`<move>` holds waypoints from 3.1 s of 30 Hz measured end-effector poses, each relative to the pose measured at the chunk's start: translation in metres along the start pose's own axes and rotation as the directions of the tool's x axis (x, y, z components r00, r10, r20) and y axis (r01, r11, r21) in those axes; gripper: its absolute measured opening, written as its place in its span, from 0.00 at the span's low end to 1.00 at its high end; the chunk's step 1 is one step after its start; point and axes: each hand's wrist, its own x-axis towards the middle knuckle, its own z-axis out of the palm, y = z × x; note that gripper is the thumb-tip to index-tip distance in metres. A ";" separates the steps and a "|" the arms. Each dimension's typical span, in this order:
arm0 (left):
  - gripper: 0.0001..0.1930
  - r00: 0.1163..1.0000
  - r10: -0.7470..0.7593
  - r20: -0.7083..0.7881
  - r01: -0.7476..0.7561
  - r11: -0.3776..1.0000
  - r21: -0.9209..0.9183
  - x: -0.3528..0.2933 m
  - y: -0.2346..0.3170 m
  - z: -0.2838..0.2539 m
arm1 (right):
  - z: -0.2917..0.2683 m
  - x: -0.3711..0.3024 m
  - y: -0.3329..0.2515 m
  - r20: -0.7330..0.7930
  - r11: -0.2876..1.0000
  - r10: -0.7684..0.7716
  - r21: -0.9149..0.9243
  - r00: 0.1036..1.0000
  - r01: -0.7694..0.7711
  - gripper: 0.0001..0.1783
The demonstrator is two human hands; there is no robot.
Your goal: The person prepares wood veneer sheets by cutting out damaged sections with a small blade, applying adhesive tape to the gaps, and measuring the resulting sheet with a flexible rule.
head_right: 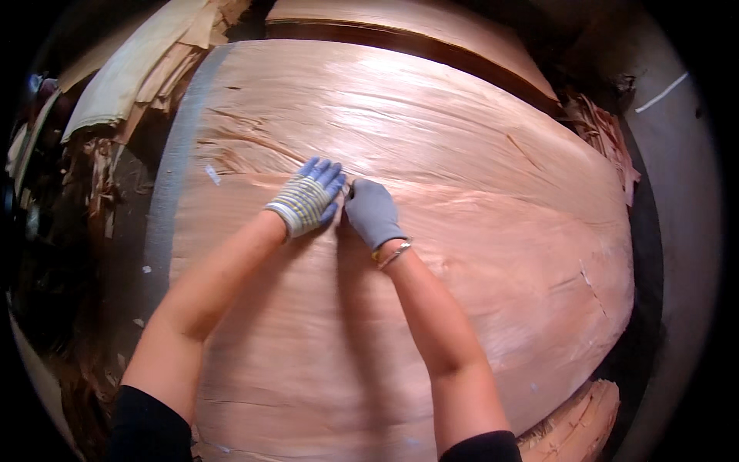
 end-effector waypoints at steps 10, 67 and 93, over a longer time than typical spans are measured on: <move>0.32 0.950 -0.306 0.068 0.313 0.916 -0.249 -0.072 0.112 -0.040 | -0.124 -0.214 0.086 0.269 0.623 0.525 0.526 0.808 -0.579 0.17; 0.29 0.987 -0.115 0.109 0.148 0.917 -0.370 0.110 0.553 0.017 | -0.274 -0.437 0.562 0.124 0.587 0.628 0.574 0.769 -0.571 0.13; 0.19 0.917 -0.390 -0.084 0.366 0.907 -0.207 0.181 0.611 0.040 | -0.342 -0.218 0.757 0.272 0.395 0.450 0.794 0.851 -0.463 0.09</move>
